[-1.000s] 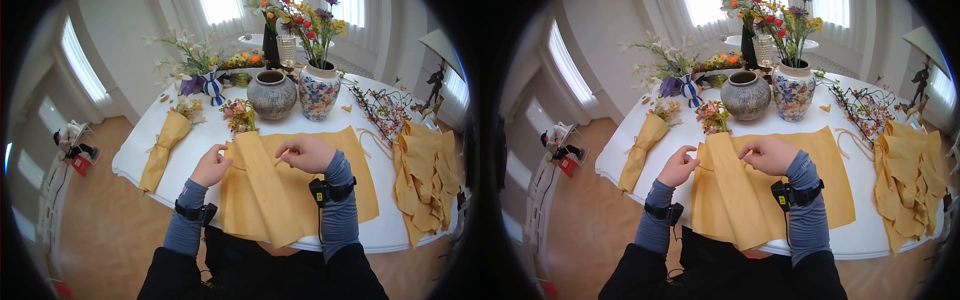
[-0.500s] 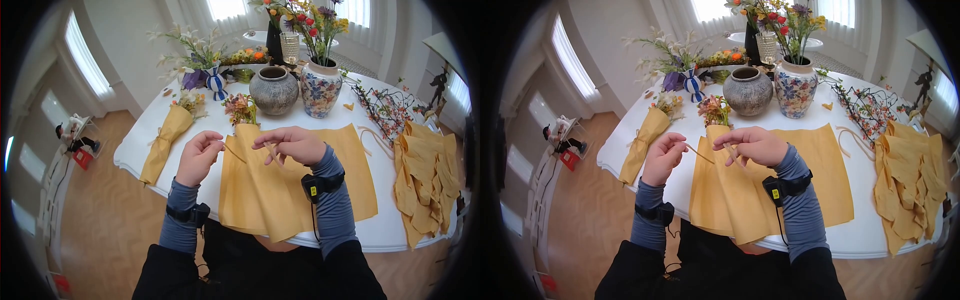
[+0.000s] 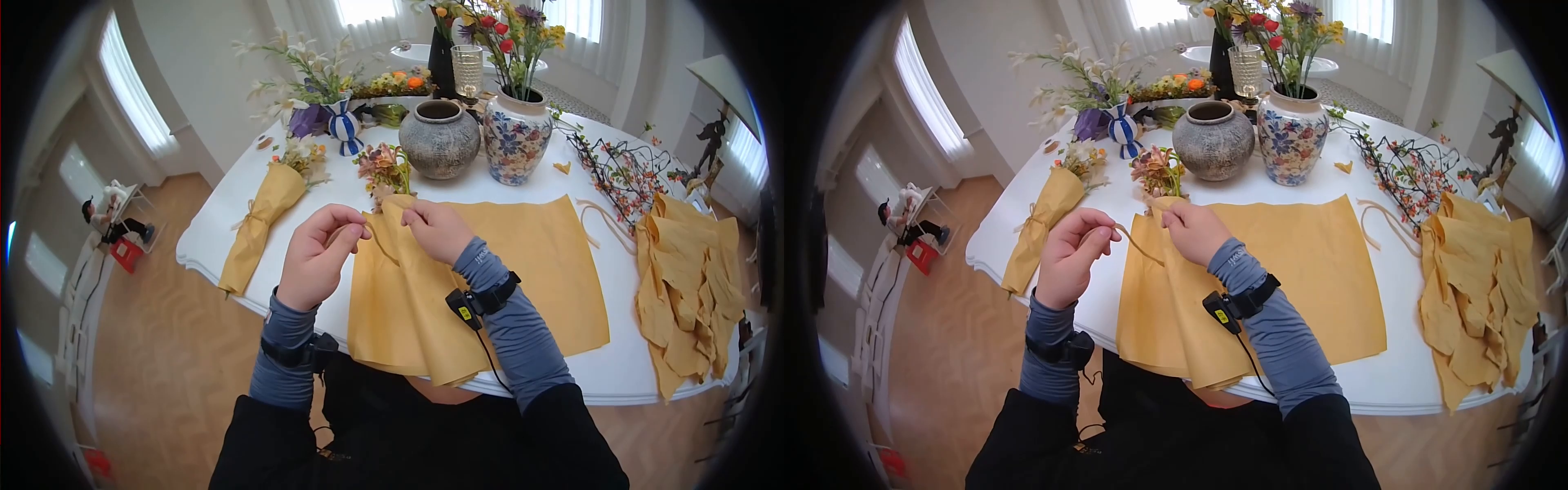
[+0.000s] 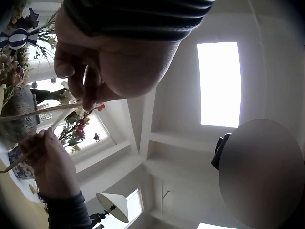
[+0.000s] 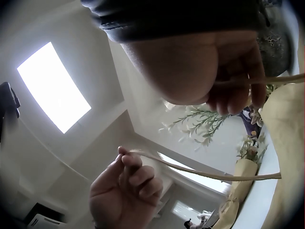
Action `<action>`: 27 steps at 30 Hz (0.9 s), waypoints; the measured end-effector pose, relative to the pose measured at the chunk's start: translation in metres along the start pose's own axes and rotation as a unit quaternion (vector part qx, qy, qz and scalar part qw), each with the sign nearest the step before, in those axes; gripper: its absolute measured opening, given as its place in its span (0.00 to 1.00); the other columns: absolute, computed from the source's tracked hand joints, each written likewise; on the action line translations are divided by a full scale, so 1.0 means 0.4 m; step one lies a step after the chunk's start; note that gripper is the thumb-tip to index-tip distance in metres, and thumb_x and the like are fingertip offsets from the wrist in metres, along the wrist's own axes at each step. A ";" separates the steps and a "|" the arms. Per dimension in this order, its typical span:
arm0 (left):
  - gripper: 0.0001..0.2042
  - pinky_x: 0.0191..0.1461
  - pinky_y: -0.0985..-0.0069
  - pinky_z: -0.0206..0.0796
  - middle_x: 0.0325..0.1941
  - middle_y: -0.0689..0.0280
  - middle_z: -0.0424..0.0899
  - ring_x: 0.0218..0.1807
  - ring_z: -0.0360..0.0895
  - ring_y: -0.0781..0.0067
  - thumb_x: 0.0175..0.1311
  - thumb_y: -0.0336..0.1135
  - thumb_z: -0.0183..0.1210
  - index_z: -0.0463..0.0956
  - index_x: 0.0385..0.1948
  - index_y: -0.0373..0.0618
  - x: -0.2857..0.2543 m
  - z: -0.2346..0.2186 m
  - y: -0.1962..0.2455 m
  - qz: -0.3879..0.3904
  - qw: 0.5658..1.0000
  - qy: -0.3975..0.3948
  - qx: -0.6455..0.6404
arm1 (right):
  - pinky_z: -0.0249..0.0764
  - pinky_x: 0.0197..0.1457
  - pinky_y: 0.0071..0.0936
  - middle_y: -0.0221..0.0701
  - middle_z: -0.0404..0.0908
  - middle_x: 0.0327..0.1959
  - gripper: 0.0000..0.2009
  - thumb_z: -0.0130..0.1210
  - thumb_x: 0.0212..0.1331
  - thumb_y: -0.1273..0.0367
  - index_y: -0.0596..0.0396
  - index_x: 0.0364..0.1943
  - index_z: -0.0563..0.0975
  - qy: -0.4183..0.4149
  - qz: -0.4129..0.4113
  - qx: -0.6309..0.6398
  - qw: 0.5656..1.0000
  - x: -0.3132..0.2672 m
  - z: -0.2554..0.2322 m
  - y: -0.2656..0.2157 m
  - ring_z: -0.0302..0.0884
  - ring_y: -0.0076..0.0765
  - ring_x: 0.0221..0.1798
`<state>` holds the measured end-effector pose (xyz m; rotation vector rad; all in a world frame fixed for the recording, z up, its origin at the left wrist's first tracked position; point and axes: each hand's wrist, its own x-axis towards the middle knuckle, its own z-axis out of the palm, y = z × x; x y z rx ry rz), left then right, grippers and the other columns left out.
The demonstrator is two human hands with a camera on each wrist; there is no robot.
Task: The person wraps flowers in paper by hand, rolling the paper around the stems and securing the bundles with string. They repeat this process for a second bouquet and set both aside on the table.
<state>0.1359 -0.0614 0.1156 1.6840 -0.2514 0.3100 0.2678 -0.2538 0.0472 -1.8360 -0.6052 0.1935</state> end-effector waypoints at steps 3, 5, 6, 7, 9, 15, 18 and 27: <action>0.07 0.47 0.81 0.68 0.41 0.65 0.84 0.40 0.75 0.81 0.73 0.26 0.53 0.76 0.47 0.38 0.014 0.017 -0.003 0.018 1.000 -0.019 0.001 | 0.74 0.41 0.31 0.31 0.76 0.27 0.11 0.51 0.69 0.64 0.57 0.39 0.79 -0.020 -0.088 -0.097 0.991 -0.016 0.030 -0.016 0.77 0.32 0.33; 0.07 0.49 0.80 0.69 0.43 0.65 0.84 0.42 0.75 0.80 0.73 0.26 0.53 0.76 0.47 0.37 0.026 0.030 -0.007 0.028 0.999 -0.028 0.000 | 0.76 0.45 0.36 0.40 0.82 0.32 0.12 0.50 0.68 0.65 0.56 0.44 0.82 -0.194 -0.071 -0.105 0.973 -0.034 0.028 -0.048 0.80 0.44 0.37; 0.07 0.50 0.80 0.69 0.43 0.65 0.84 0.43 0.76 0.80 0.73 0.27 0.53 0.76 0.47 0.37 0.033 0.035 -0.011 0.034 0.999 -0.028 0.010 | 0.76 0.45 0.36 0.40 0.82 0.32 0.12 0.50 0.68 0.65 0.56 0.44 0.82 -0.195 -0.071 -0.107 0.972 -0.044 0.030 -0.058 0.80 0.44 0.37; 0.07 0.52 0.79 0.69 0.44 0.65 0.83 0.44 0.76 0.80 0.74 0.27 0.53 0.76 0.47 0.37 0.038 0.040 -0.016 0.040 0.999 -0.028 0.021 | 0.76 0.46 0.35 0.39 0.83 0.32 0.13 0.50 0.69 0.65 0.57 0.45 0.82 -0.214 -0.095 -0.106 0.966 -0.052 0.033 -0.065 0.81 0.43 0.37; 0.08 0.53 0.79 0.69 0.45 0.65 0.83 0.44 0.76 0.80 0.74 0.28 0.53 0.76 0.49 0.37 0.047 0.048 -0.034 0.049 0.998 -0.030 0.019 | 0.77 0.46 0.35 0.39 0.83 0.32 0.14 0.50 0.69 0.64 0.57 0.46 0.83 -0.235 -0.118 -0.105 0.959 -0.056 0.044 -0.067 0.81 0.41 0.38; 0.12 0.52 0.78 0.69 0.46 0.65 0.81 0.43 0.75 0.80 0.75 0.31 0.53 0.70 0.55 0.36 0.040 0.077 -0.091 0.084 0.991 0.088 0.054 | 0.77 0.46 0.30 0.36 0.84 0.30 0.19 0.49 0.74 0.59 0.61 0.40 0.84 -0.182 -0.072 -0.030 0.980 -0.030 0.061 -0.032 0.81 0.35 0.35; 0.11 0.48 0.81 0.68 0.43 0.66 0.81 0.41 0.74 0.82 0.77 0.35 0.51 0.71 0.52 0.38 0.028 0.048 -0.139 -0.005 0.996 0.083 0.024 | 0.77 0.47 0.30 0.36 0.84 0.31 0.20 0.47 0.75 0.58 0.60 0.39 0.84 -0.168 -0.061 0.025 0.984 -0.019 0.056 -0.019 0.81 0.35 0.35; 0.12 0.42 0.85 0.64 0.37 0.71 0.81 0.37 0.72 0.85 0.79 0.40 0.49 0.76 0.39 0.43 -0.008 0.028 -0.197 -0.106 0.994 -0.013 0.029 | 0.77 0.48 0.29 0.37 0.86 0.35 0.19 0.49 0.72 0.56 0.58 0.41 0.84 -0.162 -0.056 -0.072 0.983 -0.031 0.037 -0.031 0.83 0.36 0.38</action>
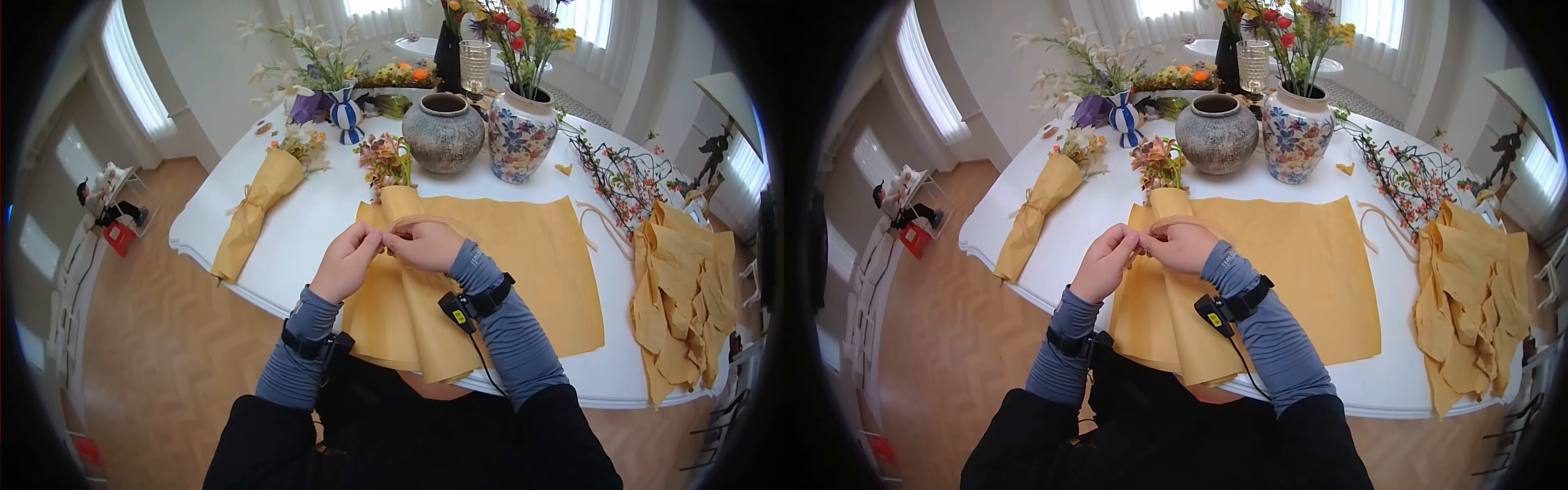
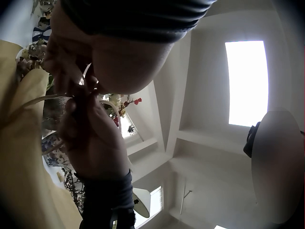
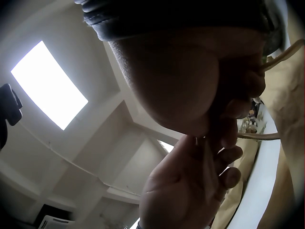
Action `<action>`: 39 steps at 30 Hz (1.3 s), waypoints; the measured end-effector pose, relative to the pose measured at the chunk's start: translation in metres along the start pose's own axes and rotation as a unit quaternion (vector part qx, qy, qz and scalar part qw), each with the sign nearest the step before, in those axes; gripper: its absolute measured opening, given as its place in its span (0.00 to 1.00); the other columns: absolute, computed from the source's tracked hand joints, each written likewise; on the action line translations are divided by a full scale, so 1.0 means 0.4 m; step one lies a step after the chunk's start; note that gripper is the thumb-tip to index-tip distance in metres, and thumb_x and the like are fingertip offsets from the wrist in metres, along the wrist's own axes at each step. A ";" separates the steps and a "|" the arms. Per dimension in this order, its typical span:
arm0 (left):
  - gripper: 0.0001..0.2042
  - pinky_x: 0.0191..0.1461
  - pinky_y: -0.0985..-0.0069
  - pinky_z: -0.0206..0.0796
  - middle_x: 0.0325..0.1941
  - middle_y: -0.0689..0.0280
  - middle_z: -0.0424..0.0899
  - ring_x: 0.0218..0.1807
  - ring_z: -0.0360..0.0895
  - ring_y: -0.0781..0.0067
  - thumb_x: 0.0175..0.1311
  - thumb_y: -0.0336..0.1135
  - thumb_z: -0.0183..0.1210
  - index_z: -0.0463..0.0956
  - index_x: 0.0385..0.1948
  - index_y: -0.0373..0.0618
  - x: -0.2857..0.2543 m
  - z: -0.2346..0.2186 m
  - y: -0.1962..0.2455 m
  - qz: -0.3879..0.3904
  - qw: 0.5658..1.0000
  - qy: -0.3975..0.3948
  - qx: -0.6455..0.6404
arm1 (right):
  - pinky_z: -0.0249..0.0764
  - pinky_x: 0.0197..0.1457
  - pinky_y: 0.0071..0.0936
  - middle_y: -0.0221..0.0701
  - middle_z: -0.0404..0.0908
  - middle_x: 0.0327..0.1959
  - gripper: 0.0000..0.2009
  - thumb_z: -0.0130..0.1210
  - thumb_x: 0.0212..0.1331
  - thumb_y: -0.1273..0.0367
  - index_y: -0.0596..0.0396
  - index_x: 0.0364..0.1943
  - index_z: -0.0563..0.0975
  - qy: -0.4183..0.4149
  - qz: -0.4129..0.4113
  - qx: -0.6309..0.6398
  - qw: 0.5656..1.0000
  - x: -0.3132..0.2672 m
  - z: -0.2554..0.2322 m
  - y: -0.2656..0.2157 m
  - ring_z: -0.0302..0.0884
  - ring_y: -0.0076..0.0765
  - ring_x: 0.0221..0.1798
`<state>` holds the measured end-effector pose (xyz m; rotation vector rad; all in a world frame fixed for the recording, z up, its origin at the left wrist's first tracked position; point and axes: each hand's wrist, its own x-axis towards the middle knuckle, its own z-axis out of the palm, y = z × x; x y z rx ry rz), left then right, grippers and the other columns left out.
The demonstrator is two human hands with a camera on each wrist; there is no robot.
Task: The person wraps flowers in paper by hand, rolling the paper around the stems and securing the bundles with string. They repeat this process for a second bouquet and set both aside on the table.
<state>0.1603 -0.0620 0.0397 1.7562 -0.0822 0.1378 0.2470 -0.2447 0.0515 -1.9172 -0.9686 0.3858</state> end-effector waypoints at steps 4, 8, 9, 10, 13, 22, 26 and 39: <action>0.09 0.39 0.85 0.63 0.34 0.72 0.79 0.35 0.70 0.87 0.77 0.37 0.51 0.76 0.38 0.44 0.005 -0.001 -0.024 -0.016 0.997 -0.011 -0.077 | 0.78 0.45 0.25 0.33 0.87 0.34 0.14 0.58 0.67 0.60 0.58 0.41 0.85 0.016 -0.003 0.016 1.000 0.003 -0.011 0.016 0.83 0.27 0.37; 0.09 0.42 0.83 0.64 0.37 0.71 0.81 0.37 0.71 0.84 0.75 0.37 0.51 0.76 0.39 0.43 0.015 -0.013 -0.054 -0.017 0.997 -0.036 -0.070 | 0.78 0.43 0.21 0.30 0.88 0.32 0.08 0.64 0.62 0.67 0.58 0.39 0.86 -0.010 -0.015 0.055 0.998 -0.016 -0.036 -0.016 0.82 0.20 0.36; 0.08 0.42 0.83 0.64 0.36 0.71 0.80 0.36 0.71 0.84 0.75 0.36 0.52 0.76 0.38 0.43 0.015 -0.014 -0.057 -0.019 0.997 -0.042 -0.064 | 0.78 0.43 0.21 0.30 0.88 0.32 0.08 0.64 0.62 0.67 0.58 0.39 0.86 -0.011 -0.015 0.054 0.998 -0.016 -0.040 -0.010 0.82 0.20 0.36; 0.07 0.42 0.84 0.64 0.36 0.71 0.79 0.36 0.71 0.84 0.74 0.35 0.53 0.75 0.38 0.43 0.015 -0.014 -0.057 -0.022 0.997 -0.048 -0.059 | 0.78 0.43 0.21 0.30 0.88 0.32 0.08 0.64 0.61 0.68 0.57 0.39 0.86 -0.022 -0.035 0.035 0.999 -0.014 -0.044 0.000 0.82 0.20 0.35; 0.05 0.42 0.85 0.64 0.34 0.72 0.78 0.35 0.70 0.84 0.71 0.33 0.56 0.75 0.38 0.43 0.014 -0.009 -0.057 -0.021 0.996 -0.049 -0.066 | 0.78 0.41 0.22 0.30 0.88 0.30 0.07 0.64 0.58 0.70 0.56 0.37 0.86 -0.029 -0.054 0.029 0.998 -0.010 -0.041 0.013 0.82 0.22 0.33; 0.07 0.40 0.87 0.67 0.37 0.71 0.81 0.38 0.77 0.85 0.71 0.32 0.57 0.74 0.46 0.42 0.001 0.019 -0.035 -0.073 0.994 -0.071 -0.031 | 0.78 0.40 0.23 0.34 0.87 0.29 0.07 0.63 0.56 0.71 0.59 0.36 0.85 0.023 -0.033 -0.014 0.999 -0.008 -0.032 0.013 0.82 0.24 0.32; 0.10 0.39 0.87 0.66 0.40 0.70 0.83 0.37 0.77 0.85 0.74 0.34 0.55 0.75 0.51 0.42 0.010 0.028 -0.053 -0.096 0.984 -0.074 -0.130 | 0.78 0.39 0.25 0.34 0.87 0.29 0.08 0.62 0.58 0.69 0.59 0.37 0.85 0.018 -0.046 -0.001 0.999 -0.009 -0.033 0.012 0.81 0.25 0.31; 0.08 0.44 0.82 0.63 0.44 0.69 0.84 0.41 0.76 0.80 0.74 0.31 0.53 0.76 0.50 0.44 0.053 0.087 -0.137 0.014 0.946 0.176 -0.273 | 0.77 0.49 0.28 0.34 0.85 0.37 0.14 0.48 0.74 0.64 0.56 0.52 0.80 -0.054 -0.045 0.043 0.997 -0.005 -0.060 0.075 0.81 0.29 0.40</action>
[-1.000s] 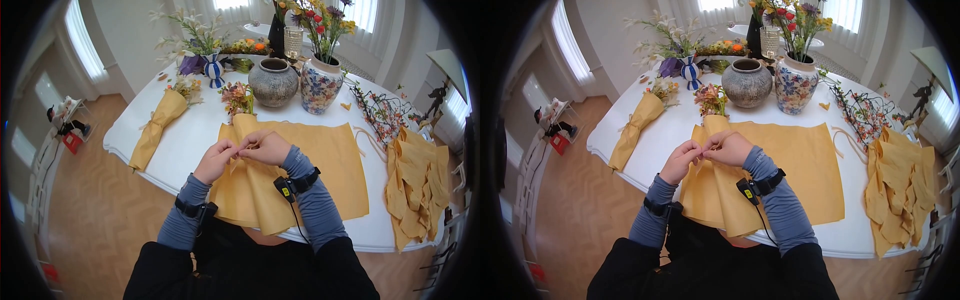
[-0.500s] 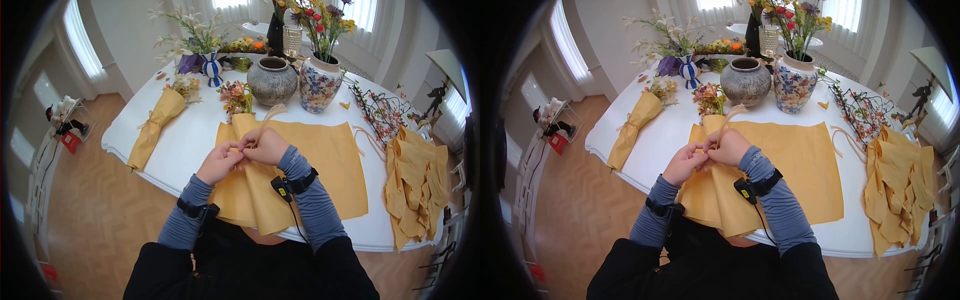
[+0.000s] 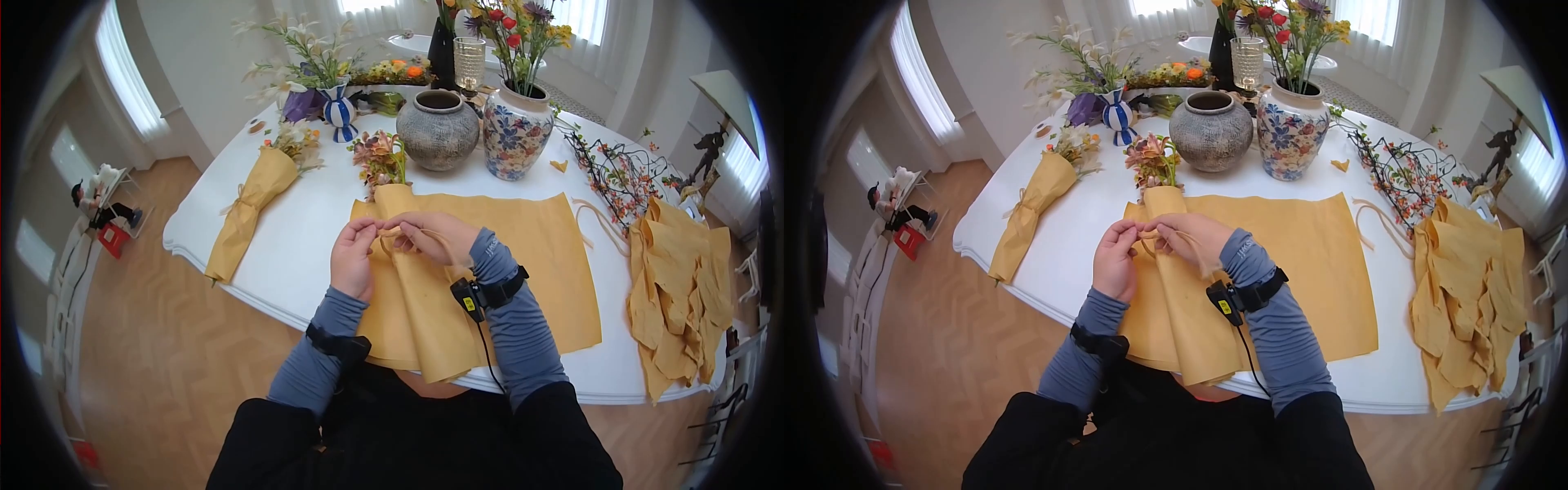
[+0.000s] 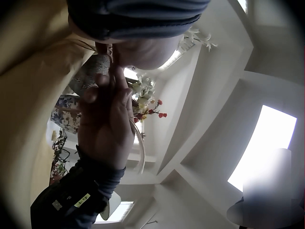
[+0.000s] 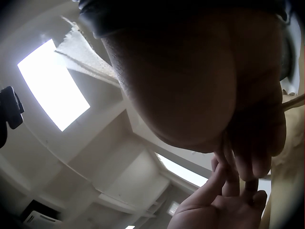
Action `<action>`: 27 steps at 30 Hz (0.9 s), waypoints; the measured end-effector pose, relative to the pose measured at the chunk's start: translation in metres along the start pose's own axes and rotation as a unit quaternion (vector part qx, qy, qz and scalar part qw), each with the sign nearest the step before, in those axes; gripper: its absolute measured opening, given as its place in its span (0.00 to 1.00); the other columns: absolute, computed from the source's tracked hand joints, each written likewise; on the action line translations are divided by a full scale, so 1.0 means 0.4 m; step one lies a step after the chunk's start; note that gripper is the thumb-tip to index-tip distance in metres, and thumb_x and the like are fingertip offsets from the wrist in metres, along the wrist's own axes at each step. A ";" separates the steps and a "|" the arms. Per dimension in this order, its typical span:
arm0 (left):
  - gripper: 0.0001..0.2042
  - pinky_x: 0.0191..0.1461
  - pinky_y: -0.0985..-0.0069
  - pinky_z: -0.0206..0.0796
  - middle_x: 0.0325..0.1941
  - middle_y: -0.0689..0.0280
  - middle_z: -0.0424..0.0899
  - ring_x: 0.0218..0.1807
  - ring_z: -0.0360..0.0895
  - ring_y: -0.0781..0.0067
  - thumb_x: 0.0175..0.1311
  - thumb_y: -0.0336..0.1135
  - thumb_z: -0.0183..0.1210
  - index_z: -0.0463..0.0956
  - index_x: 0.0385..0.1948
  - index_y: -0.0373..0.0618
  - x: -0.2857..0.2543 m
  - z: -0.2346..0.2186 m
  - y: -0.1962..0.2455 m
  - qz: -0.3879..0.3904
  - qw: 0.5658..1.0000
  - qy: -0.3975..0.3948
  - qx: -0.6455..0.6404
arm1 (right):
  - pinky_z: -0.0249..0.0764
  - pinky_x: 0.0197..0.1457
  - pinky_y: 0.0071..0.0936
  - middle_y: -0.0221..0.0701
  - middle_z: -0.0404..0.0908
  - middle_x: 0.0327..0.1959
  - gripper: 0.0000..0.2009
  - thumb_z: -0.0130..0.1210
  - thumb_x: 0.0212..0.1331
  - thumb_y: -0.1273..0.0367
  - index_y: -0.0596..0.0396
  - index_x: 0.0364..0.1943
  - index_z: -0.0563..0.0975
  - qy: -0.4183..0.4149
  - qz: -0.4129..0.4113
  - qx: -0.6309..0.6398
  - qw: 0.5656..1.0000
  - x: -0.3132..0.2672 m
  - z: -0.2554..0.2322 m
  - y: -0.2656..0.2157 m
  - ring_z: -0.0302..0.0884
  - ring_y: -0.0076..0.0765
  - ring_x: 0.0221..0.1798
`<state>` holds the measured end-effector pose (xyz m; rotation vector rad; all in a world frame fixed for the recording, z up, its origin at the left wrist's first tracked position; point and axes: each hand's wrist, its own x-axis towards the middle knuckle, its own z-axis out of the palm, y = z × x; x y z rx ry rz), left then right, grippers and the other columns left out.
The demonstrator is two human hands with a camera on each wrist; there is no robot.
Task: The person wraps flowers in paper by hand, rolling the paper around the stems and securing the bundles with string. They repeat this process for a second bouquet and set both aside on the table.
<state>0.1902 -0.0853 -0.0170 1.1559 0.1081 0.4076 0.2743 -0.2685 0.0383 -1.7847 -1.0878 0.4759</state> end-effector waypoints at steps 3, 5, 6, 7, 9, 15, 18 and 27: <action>0.07 0.45 0.79 0.65 0.44 0.66 0.82 0.41 0.77 0.76 0.75 0.29 0.51 0.73 0.50 0.44 0.005 0.003 -0.007 0.036 0.995 0.019 -0.088 | 0.77 0.52 0.31 0.38 0.85 0.42 0.15 0.47 0.73 0.66 0.56 0.56 0.78 0.081 0.003 -0.070 0.994 -0.016 -0.027 0.027 0.84 0.35 0.43; 0.08 0.44 0.77 0.66 0.44 0.65 0.81 0.40 0.77 0.75 0.75 0.28 0.50 0.71 0.51 0.44 0.000 0.004 -0.006 0.042 0.988 0.013 -0.146 | 0.77 0.54 0.36 0.41 0.86 0.44 0.15 0.48 0.69 0.66 0.55 0.55 0.79 0.073 0.168 -0.325 0.928 -0.030 -0.055 0.032 0.84 0.43 0.49; 0.08 0.42 0.75 0.66 0.41 0.65 0.79 0.38 0.75 0.74 0.75 0.27 0.49 0.70 0.51 0.44 -0.004 0.004 0.000 0.026 0.986 0.003 -0.168 | 0.77 0.54 0.36 0.41 0.86 0.44 0.15 0.48 0.69 0.66 0.55 0.55 0.79 0.078 0.173 -0.318 0.929 -0.040 -0.067 0.016 0.84 0.43 0.49; 0.08 0.41 0.74 0.67 0.39 0.65 0.77 0.36 0.74 0.74 0.75 0.27 0.49 0.69 0.52 0.44 -0.006 0.000 0.004 0.010 0.982 -0.006 -0.188 | 0.77 0.56 0.39 0.41 0.85 0.48 0.16 0.49 0.68 0.67 0.53 0.55 0.80 0.053 0.233 -0.300 0.923 -0.052 -0.082 -0.004 0.83 0.46 0.52; 0.09 0.37 0.75 0.65 0.37 0.67 0.75 0.34 0.71 0.76 0.75 0.27 0.48 0.69 0.52 0.45 0.004 -0.027 -0.014 -0.007 0.986 -0.030 -0.163 | 0.78 0.57 0.41 0.41 0.85 0.52 0.16 0.50 0.67 0.67 0.51 0.56 0.80 0.033 0.295 -0.274 0.915 -0.062 -0.101 0.009 0.82 0.50 0.55; 0.10 0.35 0.85 0.61 0.37 0.68 0.77 0.30 0.67 0.84 0.73 0.24 0.50 0.70 0.53 0.42 0.001 -0.081 -0.071 -0.027 0.993 -0.045 0.106 | 0.74 0.62 0.41 0.39 0.84 0.54 0.17 0.49 0.67 0.63 0.49 0.56 0.81 -0.079 0.348 -0.390 0.849 -0.056 -0.126 0.082 0.80 0.49 0.58; 0.11 0.45 0.83 0.67 0.38 0.68 0.77 0.38 0.73 0.82 0.72 0.23 0.51 0.71 0.54 0.38 -0.001 -0.107 -0.102 0.082 0.962 -0.036 0.257 | 0.73 0.62 0.42 0.39 0.84 0.54 0.17 0.49 0.69 0.61 0.49 0.55 0.81 -0.077 0.338 -0.389 0.854 -0.054 -0.134 0.124 0.80 0.49 0.58; 0.12 0.47 0.84 0.67 0.35 0.68 0.77 0.38 0.74 0.82 0.72 0.24 0.50 0.71 0.55 0.36 -0.012 -0.124 -0.110 0.061 0.950 -0.066 0.298 | 0.78 0.47 0.39 0.40 0.87 0.37 0.17 0.53 0.60 0.66 0.53 0.51 0.82 -0.054 0.315 -0.338 0.885 -0.066 -0.151 0.087 0.85 0.46 0.41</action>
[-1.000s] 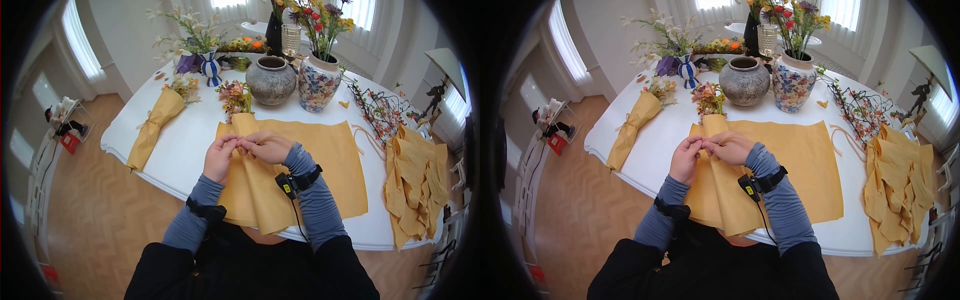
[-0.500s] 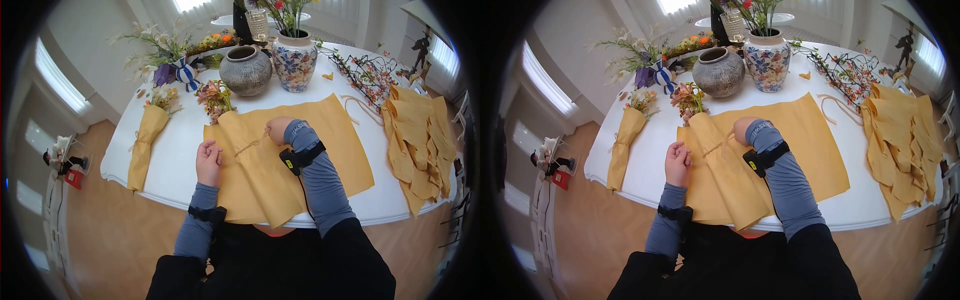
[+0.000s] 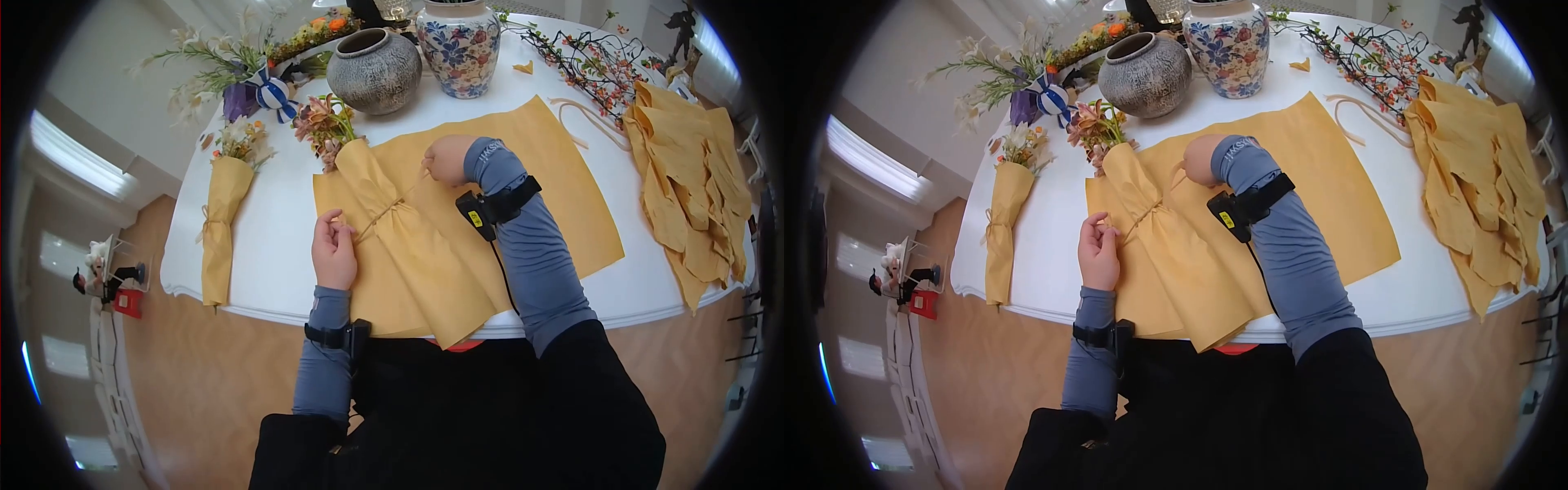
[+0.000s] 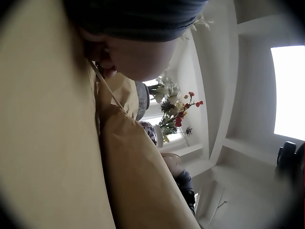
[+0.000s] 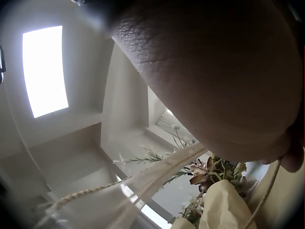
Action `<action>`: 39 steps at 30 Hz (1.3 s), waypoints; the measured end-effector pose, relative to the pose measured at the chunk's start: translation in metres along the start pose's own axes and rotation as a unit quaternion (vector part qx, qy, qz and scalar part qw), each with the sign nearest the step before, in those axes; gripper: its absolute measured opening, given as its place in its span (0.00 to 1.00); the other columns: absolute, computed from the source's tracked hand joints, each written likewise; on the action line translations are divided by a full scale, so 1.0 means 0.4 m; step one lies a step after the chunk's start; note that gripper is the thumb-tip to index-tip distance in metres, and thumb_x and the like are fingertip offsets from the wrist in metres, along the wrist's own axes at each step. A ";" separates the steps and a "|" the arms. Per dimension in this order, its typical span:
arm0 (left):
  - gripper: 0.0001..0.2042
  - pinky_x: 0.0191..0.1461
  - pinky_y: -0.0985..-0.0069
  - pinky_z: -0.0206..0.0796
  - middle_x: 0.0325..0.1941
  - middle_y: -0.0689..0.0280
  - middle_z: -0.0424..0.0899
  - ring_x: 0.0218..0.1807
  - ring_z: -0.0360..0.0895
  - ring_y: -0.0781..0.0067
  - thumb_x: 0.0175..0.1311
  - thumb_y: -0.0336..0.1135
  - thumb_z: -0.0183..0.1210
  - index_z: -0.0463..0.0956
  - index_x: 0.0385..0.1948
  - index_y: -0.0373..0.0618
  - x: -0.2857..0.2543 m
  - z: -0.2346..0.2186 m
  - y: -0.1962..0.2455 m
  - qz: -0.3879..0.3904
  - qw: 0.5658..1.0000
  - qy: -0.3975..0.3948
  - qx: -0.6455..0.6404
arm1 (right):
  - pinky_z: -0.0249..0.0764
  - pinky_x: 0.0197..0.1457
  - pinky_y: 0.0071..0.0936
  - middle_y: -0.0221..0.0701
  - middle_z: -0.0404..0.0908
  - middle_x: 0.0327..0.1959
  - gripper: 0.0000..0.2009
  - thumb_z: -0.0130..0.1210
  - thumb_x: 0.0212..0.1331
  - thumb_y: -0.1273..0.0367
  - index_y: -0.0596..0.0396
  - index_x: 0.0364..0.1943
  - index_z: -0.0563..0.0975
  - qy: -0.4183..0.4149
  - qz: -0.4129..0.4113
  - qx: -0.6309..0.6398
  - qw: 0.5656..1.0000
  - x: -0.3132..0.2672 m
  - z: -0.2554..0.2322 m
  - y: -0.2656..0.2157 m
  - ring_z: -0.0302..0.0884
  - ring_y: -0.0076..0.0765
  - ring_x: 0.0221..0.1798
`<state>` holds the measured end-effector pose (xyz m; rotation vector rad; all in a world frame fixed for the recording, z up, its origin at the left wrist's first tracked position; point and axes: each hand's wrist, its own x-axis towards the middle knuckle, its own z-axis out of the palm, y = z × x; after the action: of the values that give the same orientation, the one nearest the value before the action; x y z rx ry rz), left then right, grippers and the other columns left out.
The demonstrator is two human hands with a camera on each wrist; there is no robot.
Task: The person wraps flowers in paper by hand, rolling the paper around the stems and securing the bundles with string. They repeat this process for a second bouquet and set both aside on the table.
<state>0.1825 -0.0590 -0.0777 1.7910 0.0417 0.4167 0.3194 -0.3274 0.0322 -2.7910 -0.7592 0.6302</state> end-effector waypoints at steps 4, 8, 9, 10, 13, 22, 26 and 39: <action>0.15 0.45 0.84 0.66 0.33 0.68 0.77 0.36 0.73 0.83 0.71 0.24 0.50 0.67 0.58 0.36 -0.002 0.003 0.004 0.008 1.000 -0.004 0.003 | 0.78 0.41 0.32 0.36 0.84 0.28 0.14 0.56 0.65 0.61 0.59 0.41 0.82 0.097 -0.056 0.214 0.971 -0.007 -0.015 -0.059 0.82 0.37 0.31; 0.17 0.43 0.85 0.66 0.32 0.69 0.76 0.35 0.73 0.83 0.71 0.24 0.50 0.65 0.60 0.35 0.002 0.009 -0.001 0.015 0.999 0.000 -0.031 | 0.78 0.40 0.30 0.32 0.83 0.26 0.18 0.56 0.69 0.55 0.58 0.35 0.80 0.063 -0.083 0.375 0.921 0.023 0.027 -0.129 0.82 0.34 0.29; 0.17 0.43 0.85 0.66 0.32 0.69 0.76 0.35 0.73 0.83 0.71 0.24 0.50 0.65 0.60 0.35 0.001 0.009 -0.002 0.015 0.999 0.002 -0.030 | 0.78 0.41 0.32 0.34 0.84 0.28 0.17 0.58 0.67 0.55 0.58 0.36 0.80 0.072 -0.135 0.289 0.945 0.034 0.041 -0.130 0.83 0.37 0.32; 0.17 0.43 0.85 0.65 0.32 0.69 0.76 0.35 0.73 0.83 0.71 0.24 0.50 0.65 0.60 0.35 0.001 0.009 -0.002 0.016 0.999 0.003 -0.027 | 0.78 0.41 0.32 0.34 0.84 0.28 0.17 0.58 0.67 0.55 0.58 0.36 0.80 0.072 -0.136 0.288 0.945 0.041 0.056 -0.130 0.83 0.37 0.32; 0.16 0.43 0.85 0.65 0.32 0.69 0.76 0.35 0.73 0.84 0.71 0.24 0.50 0.64 0.59 0.35 0.002 0.007 -0.002 0.017 1.000 0.003 -0.021 | 0.79 0.47 0.38 0.41 0.87 0.34 0.20 0.61 0.62 0.52 0.58 0.38 0.81 0.154 -0.127 0.158 0.967 0.048 0.075 -0.137 0.85 0.45 0.40; 0.16 0.47 0.84 0.66 0.33 0.69 0.75 0.38 0.74 0.82 0.71 0.23 0.49 0.64 0.59 0.35 0.000 0.008 0.004 0.012 1.000 -0.005 -0.020 | 0.78 0.50 0.44 0.46 0.85 0.32 0.20 0.60 0.59 0.52 0.57 0.31 0.83 0.133 -0.007 0.084 0.988 0.049 0.077 -0.122 0.83 0.53 0.41; 0.16 0.47 0.84 0.66 0.32 0.70 0.75 0.38 0.75 0.82 0.71 0.23 0.49 0.64 0.59 0.35 0.000 0.006 0.002 0.005 0.999 -0.006 -0.032 | 0.78 0.49 0.42 0.46 0.85 0.33 0.17 0.59 0.60 0.56 0.57 0.34 0.83 0.176 -0.045 0.110 0.977 0.054 0.077 -0.132 0.83 0.52 0.40; 0.16 0.40 0.85 0.67 0.32 0.69 0.76 0.33 0.74 0.84 0.70 0.22 0.50 0.65 0.58 0.37 0.001 0.001 0.018 0.027 0.998 0.024 -0.060 | 0.79 0.45 0.34 0.40 0.86 0.31 0.11 0.54 0.68 0.65 0.57 0.40 0.83 0.145 -0.228 0.309 0.912 0.054 0.121 -0.232 0.84 0.42 0.35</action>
<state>0.1817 -0.0612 -0.0708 1.6671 0.0005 0.4908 0.2738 -0.2343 0.0071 -1.9720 -0.9067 0.2852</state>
